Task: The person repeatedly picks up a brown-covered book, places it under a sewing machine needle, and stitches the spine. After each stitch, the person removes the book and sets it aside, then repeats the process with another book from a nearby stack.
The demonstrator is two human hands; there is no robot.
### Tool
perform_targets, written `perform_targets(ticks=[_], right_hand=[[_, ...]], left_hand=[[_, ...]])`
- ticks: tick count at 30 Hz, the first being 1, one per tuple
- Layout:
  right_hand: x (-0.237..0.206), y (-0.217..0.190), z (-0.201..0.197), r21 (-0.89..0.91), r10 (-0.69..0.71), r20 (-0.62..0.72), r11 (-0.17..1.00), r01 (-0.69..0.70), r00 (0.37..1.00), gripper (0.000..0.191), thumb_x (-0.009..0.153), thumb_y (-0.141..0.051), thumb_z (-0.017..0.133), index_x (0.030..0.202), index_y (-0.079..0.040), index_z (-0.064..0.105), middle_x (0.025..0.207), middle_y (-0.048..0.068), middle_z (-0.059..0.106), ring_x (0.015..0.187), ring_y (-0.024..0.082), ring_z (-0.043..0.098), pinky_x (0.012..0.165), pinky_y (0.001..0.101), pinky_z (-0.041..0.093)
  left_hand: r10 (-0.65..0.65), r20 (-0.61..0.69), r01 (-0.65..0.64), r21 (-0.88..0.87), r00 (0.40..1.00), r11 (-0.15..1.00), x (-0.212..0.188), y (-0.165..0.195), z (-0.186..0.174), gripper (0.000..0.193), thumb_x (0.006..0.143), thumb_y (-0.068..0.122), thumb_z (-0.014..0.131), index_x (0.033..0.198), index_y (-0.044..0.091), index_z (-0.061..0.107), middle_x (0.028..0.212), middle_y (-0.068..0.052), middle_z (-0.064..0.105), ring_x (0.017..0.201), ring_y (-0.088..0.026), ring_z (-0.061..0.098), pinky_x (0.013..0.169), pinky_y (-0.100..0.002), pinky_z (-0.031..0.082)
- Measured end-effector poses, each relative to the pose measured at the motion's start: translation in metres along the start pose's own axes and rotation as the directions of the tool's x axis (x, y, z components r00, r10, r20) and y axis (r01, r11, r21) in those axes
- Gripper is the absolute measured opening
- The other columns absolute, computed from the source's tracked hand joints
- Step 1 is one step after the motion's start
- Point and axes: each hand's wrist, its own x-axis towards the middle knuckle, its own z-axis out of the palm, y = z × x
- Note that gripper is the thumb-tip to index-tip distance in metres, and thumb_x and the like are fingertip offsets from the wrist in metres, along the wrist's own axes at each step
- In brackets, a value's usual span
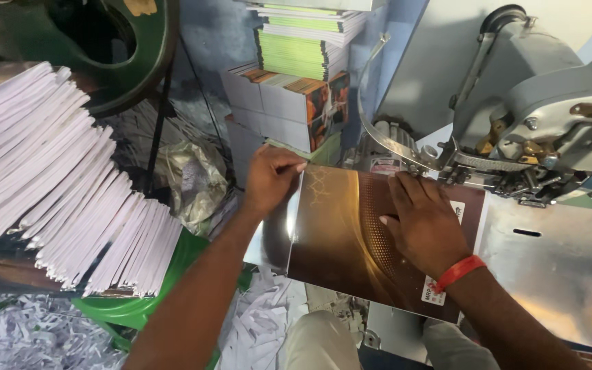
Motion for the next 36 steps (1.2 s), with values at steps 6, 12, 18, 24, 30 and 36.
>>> perform_targets(ticks=[6,12,18,24,30,36], right_hand=[[0.000,0.001,0.005,0.022,-0.011,-0.034,1.000,0.012,0.999,0.067,0.083,-0.032,0.072,0.138,0.002,0.054,0.141,0.018,0.054,0.130,0.037,0.049,0.113,0.0483,0.038],[-0.001,0.002,0.005,0.050,-0.031,-0.042,0.998,0.034,0.999,0.067,0.083,-0.030,0.072,0.138,0.003,0.054,0.140,0.018,0.055,0.130,0.036,0.050,0.113,0.0472,0.038],[0.001,-0.001,0.001,0.043,-0.028,-0.053,0.999,0.030,0.998,0.068,0.081,-0.030,0.074,0.137,0.004,0.056,0.138,0.018,0.056,0.127,0.035,0.051,0.112,0.0454,0.039],[-0.002,0.003,0.000,0.057,-0.010,0.004,0.998,0.010,1.000,0.068,0.083,-0.031,0.073,0.138,0.003,0.055,0.139,0.017,0.056,0.127,0.035,0.050,0.112,0.0443,0.039],[-0.006,0.014,0.013,0.003,0.012,0.060,1.000,-0.013,0.998,0.070,0.087,-0.038,0.068,0.142,0.002,0.049,0.145,0.021,0.050,0.133,0.039,0.044,0.115,0.0471,0.033],[-0.021,0.029,0.024,0.093,-0.004,-0.027,0.996,0.006,1.000,0.067,0.094,-0.036,0.063,0.145,0.005,0.047,0.150,0.023,0.048,0.140,0.041,0.042,0.119,0.0459,0.031]], left_hand=[[0.067,-0.236,-0.010,0.235,0.969,0.972,-0.038,0.017,0.032,0.033,0.086,0.017,0.080,0.116,0.003,0.074,0.129,-0.012,0.069,0.135,-0.034,0.052,0.123,-0.059,0.020],[0.006,-0.326,0.075,0.236,0.945,0.969,-0.042,0.022,0.045,0.031,0.085,0.017,0.080,0.113,0.003,0.075,0.136,-0.013,0.064,0.140,-0.034,0.048,0.125,-0.058,0.021],[0.034,-0.290,0.045,0.262,0.957,0.964,-0.040,0.027,0.036,0.027,0.089,0.018,0.078,0.113,0.005,0.074,0.132,-0.013,0.065,0.136,-0.035,0.051,0.122,-0.058,0.023],[-0.023,-0.208,0.049,0.117,0.978,0.992,-0.014,0.027,0.013,0.014,0.094,0.013,0.072,0.105,0.007,0.078,0.110,-0.010,0.076,0.110,-0.032,0.066,0.100,-0.042,0.049],[-0.046,0.134,0.063,-0.123,0.990,0.990,0.015,0.008,0.008,0.014,0.082,0.016,0.081,0.093,0.008,0.081,0.090,-0.009,0.079,0.081,-0.021,0.076,0.076,-0.033,0.058],[-0.162,0.113,0.168,-0.049,0.980,0.984,0.008,-0.007,0.013,0.021,0.080,0.016,0.084,0.100,0.009,0.083,0.091,-0.009,0.081,0.078,-0.015,0.076,0.075,-0.028,0.055]])
